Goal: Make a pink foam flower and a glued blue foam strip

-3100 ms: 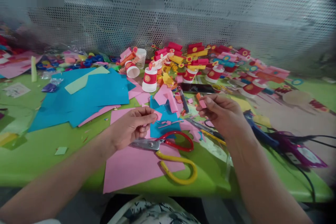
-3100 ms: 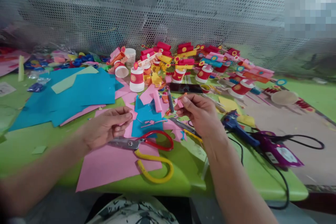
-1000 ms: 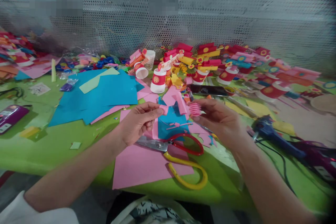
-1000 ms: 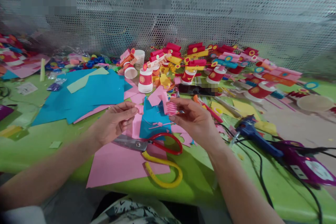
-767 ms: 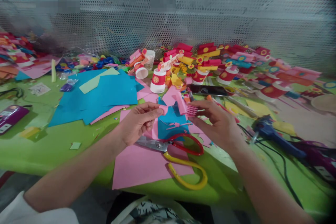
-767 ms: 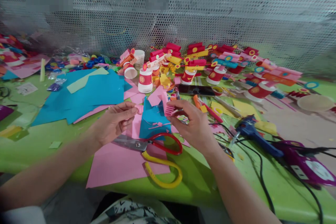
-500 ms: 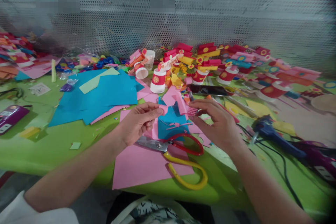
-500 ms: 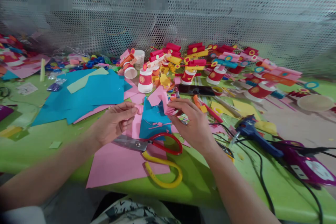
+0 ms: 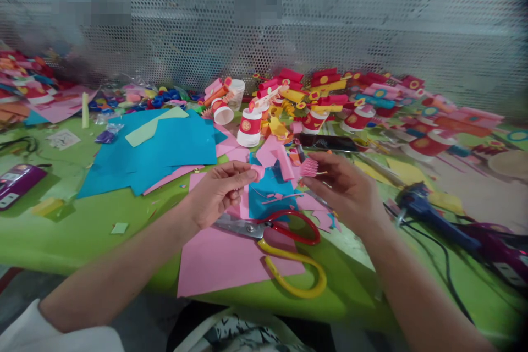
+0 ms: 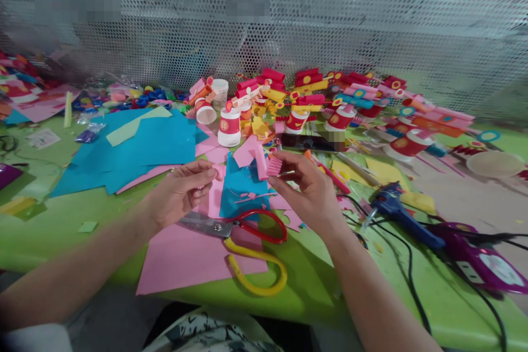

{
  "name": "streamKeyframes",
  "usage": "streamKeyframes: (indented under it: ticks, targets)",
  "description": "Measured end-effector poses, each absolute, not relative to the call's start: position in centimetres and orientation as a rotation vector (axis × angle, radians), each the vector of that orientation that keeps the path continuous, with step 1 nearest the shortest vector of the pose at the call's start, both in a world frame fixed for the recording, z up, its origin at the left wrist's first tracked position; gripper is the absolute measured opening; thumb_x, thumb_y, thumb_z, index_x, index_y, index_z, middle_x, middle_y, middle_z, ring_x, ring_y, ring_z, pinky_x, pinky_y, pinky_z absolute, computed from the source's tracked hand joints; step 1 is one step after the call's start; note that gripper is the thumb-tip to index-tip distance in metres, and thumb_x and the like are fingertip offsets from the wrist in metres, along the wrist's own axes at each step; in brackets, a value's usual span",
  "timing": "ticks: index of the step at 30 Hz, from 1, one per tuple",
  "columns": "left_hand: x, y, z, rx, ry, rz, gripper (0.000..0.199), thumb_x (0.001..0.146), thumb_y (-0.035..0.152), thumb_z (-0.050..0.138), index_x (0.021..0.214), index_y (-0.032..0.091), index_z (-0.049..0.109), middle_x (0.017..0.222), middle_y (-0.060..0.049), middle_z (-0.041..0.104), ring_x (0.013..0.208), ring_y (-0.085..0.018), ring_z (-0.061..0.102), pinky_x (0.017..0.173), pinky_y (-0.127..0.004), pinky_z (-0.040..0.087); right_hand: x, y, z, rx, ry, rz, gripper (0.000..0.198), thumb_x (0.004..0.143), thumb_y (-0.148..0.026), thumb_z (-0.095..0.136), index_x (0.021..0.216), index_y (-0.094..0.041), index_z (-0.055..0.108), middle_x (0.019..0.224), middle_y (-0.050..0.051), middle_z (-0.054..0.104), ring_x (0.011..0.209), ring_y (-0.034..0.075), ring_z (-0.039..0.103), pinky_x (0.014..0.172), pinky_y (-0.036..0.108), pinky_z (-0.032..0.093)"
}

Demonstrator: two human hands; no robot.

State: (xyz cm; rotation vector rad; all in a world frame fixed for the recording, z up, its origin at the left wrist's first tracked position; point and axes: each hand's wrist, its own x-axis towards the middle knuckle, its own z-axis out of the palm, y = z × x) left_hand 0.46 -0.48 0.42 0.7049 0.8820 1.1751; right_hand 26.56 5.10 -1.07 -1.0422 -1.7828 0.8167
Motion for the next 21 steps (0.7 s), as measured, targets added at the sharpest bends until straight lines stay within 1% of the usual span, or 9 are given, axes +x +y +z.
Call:
streamKeyframes:
  ticks: [3, 7, 11, 13, 16, 18, 21]
  targets:
    - [0.5, -0.5, 0.5, 0.704, 0.873, 1.175, 0.02, 0.074, 0.028, 0.087, 0.082, 0.016, 0.073, 0.067, 0.004, 0.062, 0.047, -0.001, 0.042, 0.041, -0.012, 0.033, 26.6, 5.2, -0.7, -1.038, -1.609, 1.013, 0.045, 0.078, -0.036, 0.084, 0.121, -0.03, 0.072, 0.095, 0.002, 0.071, 0.086, 0.019, 0.068, 0.075, 0.033, 0.059]
    - [0.5, -0.6, 0.5, 0.676, 0.861, 1.159, 0.019, 0.074, 0.028, 0.087, 0.082, 0.016, 0.074, 0.071, 0.003, 0.064, 0.048, 0.0, 0.043, 0.042, -0.012, 0.033, 26.4, 5.2, 0.0, -0.958, -1.367, 1.265, 0.034, 0.081, -0.035, 0.082, 0.114, -0.032, 0.076, 0.087, -0.001, 0.071, 0.077, 0.015, 0.067, 0.075, 0.031, 0.059]
    - [0.4, -0.5, 0.3, 0.657, 0.859, 1.137, 0.021, 0.075, 0.029, 0.087, 0.083, 0.015, 0.075, 0.08, 0.001, 0.066, 0.05, 0.001, 0.043, 0.042, -0.011, 0.032, 26.3, 5.3, 0.1, -0.941, -1.263, 1.338, 0.029, 0.079, -0.034, 0.082, 0.108, -0.031, 0.078, 0.09, -0.001, 0.073, 0.078, 0.014, 0.067, 0.07, 0.027, 0.058]
    - [0.3, -0.4, 0.2, 0.65, 0.86, 1.133, 0.021, 0.076, 0.029, 0.087, 0.084, 0.015, 0.074, 0.082, 0.001, 0.067, 0.05, 0.002, 0.043, 0.042, -0.01, 0.032, 26.4, 5.5, 0.0, -0.973, -1.283, 1.317, 0.028, 0.08, -0.035, 0.082, 0.108, -0.032, 0.078, 0.09, -0.002, 0.073, 0.075, 0.013, 0.067, 0.068, 0.025, 0.056]
    - [0.3, -0.3, 0.2, 0.643, 0.86, 1.123, 0.021, 0.077, 0.03, 0.085, 0.084, 0.014, 0.073, 0.081, 0.001, 0.065, 0.05, 0.001, 0.042, 0.042, -0.01, 0.032, 26.6, 5.8, -0.2, -1.099, -1.362, 1.189, 0.029, 0.08, -0.039, 0.082, 0.108, -0.031, 0.078, 0.085, -0.002, 0.073, 0.072, 0.012, 0.065, 0.066, 0.025, 0.053]
    - [0.2, -0.3, 0.2, 0.632, 0.855, 1.117, 0.02, 0.078, 0.029, 0.085, 0.084, 0.014, 0.073, 0.08, 0.001, 0.064, 0.05, 0.001, 0.042, 0.042, -0.01, 0.032, 26.9, 6.0, -0.4, -1.217, -1.443, 1.066, 0.034, 0.08, -0.043, 0.08, 0.111, -0.029, 0.077, 0.083, -0.001, 0.072, 0.072, 0.014, 0.065, 0.066, 0.027, 0.053]
    - [0.2, -0.4, 0.5, 0.578, 0.838, 1.107, 0.02, 0.079, 0.028, 0.083, 0.083, 0.014, 0.07, 0.082, 0.001, 0.062, 0.051, 0.0, 0.041, 0.043, -0.01, 0.033, 27.4, 6.4, -0.5, -1.375, -1.639, 0.808, 0.043, 0.082, -0.048, 0.075, 0.118, -0.024, 0.074, 0.086, 0.003, 0.072, 0.075, 0.018, 0.066, 0.066, 0.031, 0.053]
